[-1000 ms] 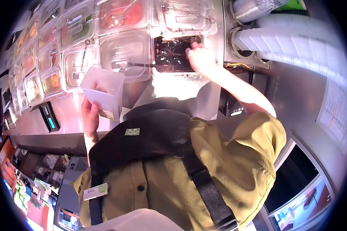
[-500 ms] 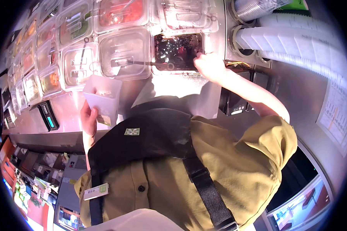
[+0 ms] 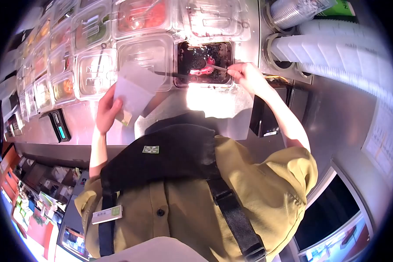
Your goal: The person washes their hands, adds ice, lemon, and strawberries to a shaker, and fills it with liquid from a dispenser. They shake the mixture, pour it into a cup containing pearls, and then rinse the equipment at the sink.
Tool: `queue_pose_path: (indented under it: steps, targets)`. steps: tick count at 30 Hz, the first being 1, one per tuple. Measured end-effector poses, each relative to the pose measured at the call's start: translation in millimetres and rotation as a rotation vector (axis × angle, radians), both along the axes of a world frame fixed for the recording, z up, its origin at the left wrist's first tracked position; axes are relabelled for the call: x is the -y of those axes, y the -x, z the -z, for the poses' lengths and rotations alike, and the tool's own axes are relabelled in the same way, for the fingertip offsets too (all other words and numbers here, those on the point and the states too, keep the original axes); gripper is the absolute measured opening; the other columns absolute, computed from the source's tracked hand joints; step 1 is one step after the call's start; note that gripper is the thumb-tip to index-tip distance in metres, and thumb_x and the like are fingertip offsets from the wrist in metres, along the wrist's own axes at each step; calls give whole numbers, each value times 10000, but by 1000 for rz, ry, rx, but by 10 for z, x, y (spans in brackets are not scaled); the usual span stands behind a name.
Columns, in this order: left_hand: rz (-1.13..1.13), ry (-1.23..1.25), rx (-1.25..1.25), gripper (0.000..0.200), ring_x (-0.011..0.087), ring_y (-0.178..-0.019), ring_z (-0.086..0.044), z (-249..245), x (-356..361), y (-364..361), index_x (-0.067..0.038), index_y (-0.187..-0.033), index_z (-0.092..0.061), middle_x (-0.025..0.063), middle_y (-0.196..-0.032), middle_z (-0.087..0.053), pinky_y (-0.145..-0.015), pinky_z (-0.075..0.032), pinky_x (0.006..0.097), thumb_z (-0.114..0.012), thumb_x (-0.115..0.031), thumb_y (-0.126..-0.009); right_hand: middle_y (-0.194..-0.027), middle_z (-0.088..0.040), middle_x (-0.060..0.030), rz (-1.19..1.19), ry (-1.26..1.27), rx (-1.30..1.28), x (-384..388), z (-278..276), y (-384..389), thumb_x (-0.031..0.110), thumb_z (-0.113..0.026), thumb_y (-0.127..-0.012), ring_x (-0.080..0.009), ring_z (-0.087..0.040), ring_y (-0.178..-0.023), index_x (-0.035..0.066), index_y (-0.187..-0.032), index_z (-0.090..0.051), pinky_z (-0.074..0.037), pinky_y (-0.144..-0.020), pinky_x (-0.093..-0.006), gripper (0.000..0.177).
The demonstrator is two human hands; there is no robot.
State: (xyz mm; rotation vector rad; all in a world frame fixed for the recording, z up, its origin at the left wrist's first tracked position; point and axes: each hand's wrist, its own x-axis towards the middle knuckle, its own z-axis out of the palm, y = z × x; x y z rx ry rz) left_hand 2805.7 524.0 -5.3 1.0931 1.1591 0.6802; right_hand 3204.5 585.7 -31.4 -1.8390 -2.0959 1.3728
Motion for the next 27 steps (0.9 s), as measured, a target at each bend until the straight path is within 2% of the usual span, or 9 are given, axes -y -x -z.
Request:
queue_pose_path:
  steps: [7, 8, 11, 12, 15, 17, 21, 25, 27]
  targets:
    - [200, -36, 46, 517, 152, -1155, -419, 11, -516, -431, -26, -1312, -368, 106, -1276, -449, -976, -311, 279, -547, -102, -833, -663, -498, -52, 84, -171, -145, 38, -867, -89, 84, -556, -835, -99, -470, -616, -47, -919, -594, -395, -576, -247, 161]
    - [210, -59, 64, 519, 151, -1148, -423, 45, -554, -481, -26, -1313, -364, 104, -1269, -453, -972, -315, 279, -547, -104, -834, -708, -569, -120, 93, -212, -158, 43, -992, -52, 84, -569, -808, -194, -556, -621, -34, -886, -615, -430, -598, -304, 149]
    - [195, -96, 104, 534, 155, -1139, -428, 44, -586, -625, -25, -1320, -348, 101, -1258, -459, -967, -321, 282, -555, -120, -837, -698, -557, -106, -29, -438, -14, 99, -1345, 159, 90, -576, -802, -218, -556, -600, -13, -878, -615, -437, -555, -308, 134]
    - [181, -105, 116, 541, 158, -1138, -429, 33, -591, -669, -25, -1323, -342, 100, -1256, -459, -966, -322, 284, -558, -127, -838, -687, -532, -93, -114, -650, 72, 153, -1343, 219, 101, -574, -807, -227, -555, -584, 23, -878, -617, -443, -508, -302, 115]
    - [119, -181, 209, 567, 169, -1146, -424, 5, -549, -773, -20, -1329, -324, 101, -1253, -459, -967, -321, 293, -573, -163, -840, -725, -517, -64, -289, -903, 421, 355, -1478, 471, 41, -610, -745, -195, -532, -589, 37, -967, -592, -436, -531, -273, 223]
    - [100, -216, 227, 586, 180, -1160, -416, -18, -515, -802, -13, -1325, -324, 103, -1263, -448, -973, -316, 305, -588, -197, -836, -809, -555, -52, -423, -1096, 530, 423, -1517, 539, 11, -629, -629, -152, -533, -606, 16, -1025, -589, -440, -541, -253, 398]
    - [38, -309, 271, 604, 185, -1174, -405, 62, -439, -849, -13, -1321, -331, 101, -1279, -434, -984, -303, 309, -607, -208, -820, -806, -574, -82, -399, -1301, 526, 508, -1635, 489, -1, -635, -636, -160, -543, -594, 6, -1009, -617, -436, -504, -255, 373]
    - [3, -367, 256, 593, 185, -1183, -398, 113, -401, -849, -17, -1323, -328, 103, -1277, -434, -991, -295, 310, -597, -160, -814, -653, -486, -76, -46, -870, 52, 575, -1696, 345, -7, -578, -792, -151, -455, -497, -12, -1015, -602, -384, -486, -240, 224]
    - [-47, -363, 265, 583, 185, -1184, -397, 156, -352, -828, -18, -1325, -321, 103, -1276, -433, -992, -293, 309, -580, -123, -813, -626, -508, -112, 149, -652, 126, 614, -1736, 222, 30, -577, -798, -220, -513, -537, 0, -994, -612, -425, -530, -285, 201]
